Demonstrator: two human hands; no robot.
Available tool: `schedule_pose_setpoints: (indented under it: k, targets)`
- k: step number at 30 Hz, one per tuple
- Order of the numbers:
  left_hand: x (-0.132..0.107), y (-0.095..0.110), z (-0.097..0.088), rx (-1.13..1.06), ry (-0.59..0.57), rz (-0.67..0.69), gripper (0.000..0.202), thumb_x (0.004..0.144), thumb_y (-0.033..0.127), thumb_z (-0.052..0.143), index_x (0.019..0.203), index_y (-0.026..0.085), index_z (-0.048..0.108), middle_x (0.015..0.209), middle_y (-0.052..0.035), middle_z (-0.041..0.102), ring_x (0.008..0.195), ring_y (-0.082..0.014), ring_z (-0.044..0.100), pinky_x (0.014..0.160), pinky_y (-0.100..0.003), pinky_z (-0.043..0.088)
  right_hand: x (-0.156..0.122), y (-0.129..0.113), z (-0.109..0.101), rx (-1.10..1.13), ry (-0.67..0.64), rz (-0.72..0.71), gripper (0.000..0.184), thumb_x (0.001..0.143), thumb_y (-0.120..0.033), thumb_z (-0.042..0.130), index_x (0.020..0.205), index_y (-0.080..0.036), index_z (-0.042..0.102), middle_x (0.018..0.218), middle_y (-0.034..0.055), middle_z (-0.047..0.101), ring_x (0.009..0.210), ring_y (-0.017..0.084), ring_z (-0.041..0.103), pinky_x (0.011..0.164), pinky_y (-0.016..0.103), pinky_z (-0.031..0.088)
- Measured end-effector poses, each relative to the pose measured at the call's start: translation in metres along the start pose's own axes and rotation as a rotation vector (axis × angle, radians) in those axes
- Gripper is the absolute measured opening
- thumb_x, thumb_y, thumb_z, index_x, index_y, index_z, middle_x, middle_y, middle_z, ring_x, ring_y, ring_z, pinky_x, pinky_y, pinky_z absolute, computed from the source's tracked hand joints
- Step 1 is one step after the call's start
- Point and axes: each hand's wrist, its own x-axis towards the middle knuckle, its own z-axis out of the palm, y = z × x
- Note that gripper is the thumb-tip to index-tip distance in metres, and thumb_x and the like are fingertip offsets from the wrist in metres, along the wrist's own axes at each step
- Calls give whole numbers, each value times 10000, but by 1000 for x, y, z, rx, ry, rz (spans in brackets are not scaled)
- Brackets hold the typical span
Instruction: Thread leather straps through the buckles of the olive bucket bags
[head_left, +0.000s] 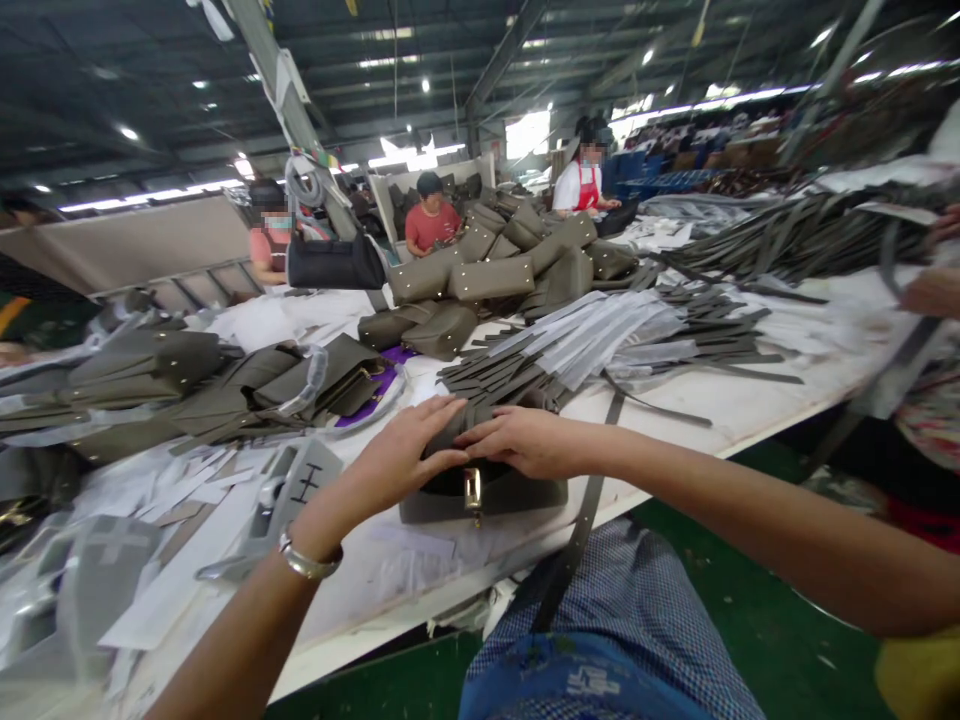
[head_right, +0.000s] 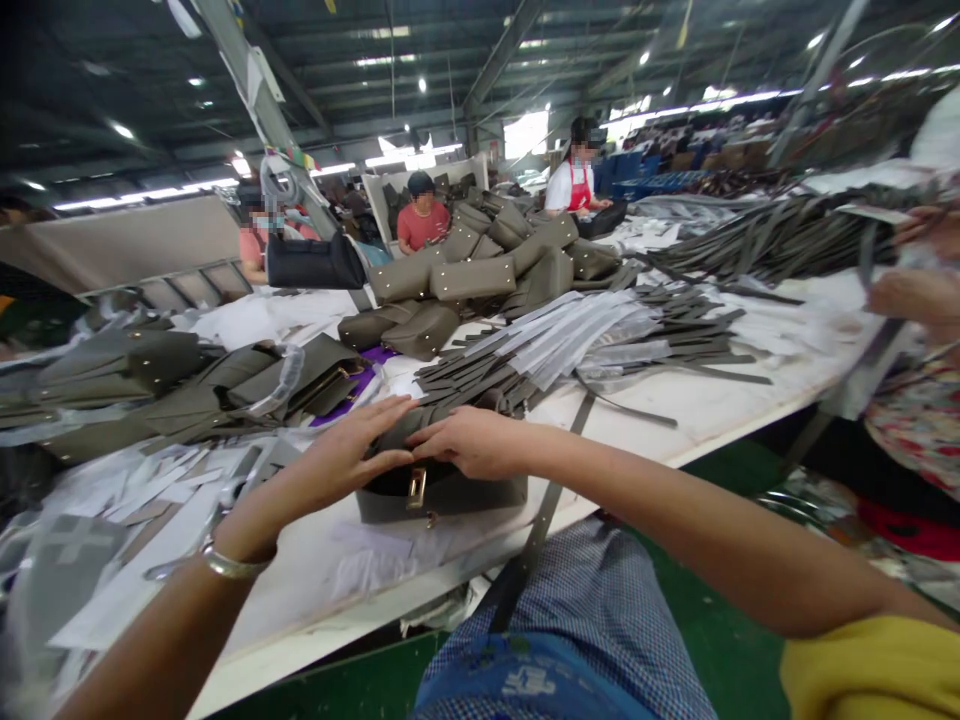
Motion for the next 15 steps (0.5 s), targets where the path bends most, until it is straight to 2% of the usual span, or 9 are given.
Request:
schedule_pose_setpoints:
  k: [2, 4, 5, 7, 9, 11, 13, 15]
  targets:
    - [18, -10, 7, 6, -141, 53, 734, 843, 578, 604, 1469, 256, 395, 1502, -98, 436, 1378, -296, 403, 1137, -445, 326, -7, -1, 8, -89, 69, 3, 325, 957, -152, 498, 1231, -250, 644, 1390, 37, 570, 1213, 214, 556, 986, 380, 406]
    - [31, -22, 11, -9, -219, 55, 830, 791, 604, 649, 1491, 270, 354, 1498, -101, 442, 1349, -318, 438, 1108, -448, 358, -17, -6, 16, -247, 182, 21, 280, 960, -232, 529, 1217, -223, 638, 1436, 90, 513, 1176, 221, 566, 950, 375, 414]
    - [36, -28, 11, -24, -242, 58, 863, 773, 609, 663, 1501, 282, 334, 1496, -97, 445, 1325, -323, 467, 1089, -439, 381, -23, -10, 21, -319, 237, 45, 262, 970, -258, 519, 1202, -218, 634, 1427, 86, 520, 1152, 213, 571, 920, 359, 421]
    - [42, -40, 11, -52, -266, 79, 916, 739, 592, 701, 1513, 309, 301, 1495, -80, 450, 1292, -321, 504, 1063, -415, 410, -34, -21, 31, -425, 304, 55, 253, 994, -336, 480, 1111, -185, 645, 1264, 84, 635, 997, 185, 613, 820, 327, 437]
    - [47, -46, 13, -66, -248, 85, 942, 709, 539, 745, 1511, 333, 296, 1483, -65, 469, 1288, -315, 510, 1055, -397, 421, -44, -34, 40, -473, 330, 43, 313, 991, -417, 468, 948, -169, 654, 951, 51, 708, 779, 162, 608, 761, 324, 439]
    - [51, -44, 18, -48, -195, 44, 915, 706, 481, 756, 1499, 338, 323, 1469, -66, 487, 1287, -312, 514, 1054, -399, 424, -50, -43, 45, -483, 335, -3, 258, 972, -353, 511, 835, -175, 638, 742, 3, 661, 660, 149, 566, 834, 345, 444]
    - [52, -33, 30, 18, -126, -7, 868, 721, 416, 748, 1487, 302, 356, 1451, -96, 503, 1266, -323, 531, 1042, -423, 433, -53, -46, 48, -465, 338, -64, 165, 943, -197, 519, 831, -181, 639, 697, -24, 634, 670, 145, 569, 1007, 390, 391]
    - [48, -16, 44, 125, -46, -34, 848, 720, 315, 745, 1479, 247, 376, 1441, -148, 501, 1262, -349, 527, 1034, -467, 432, -53, -43, 51, -439, 354, -95, 182, 937, -128, 488, 871, -185, 648, 712, -29, 644, 706, 143, 591, 1122, 436, 296]
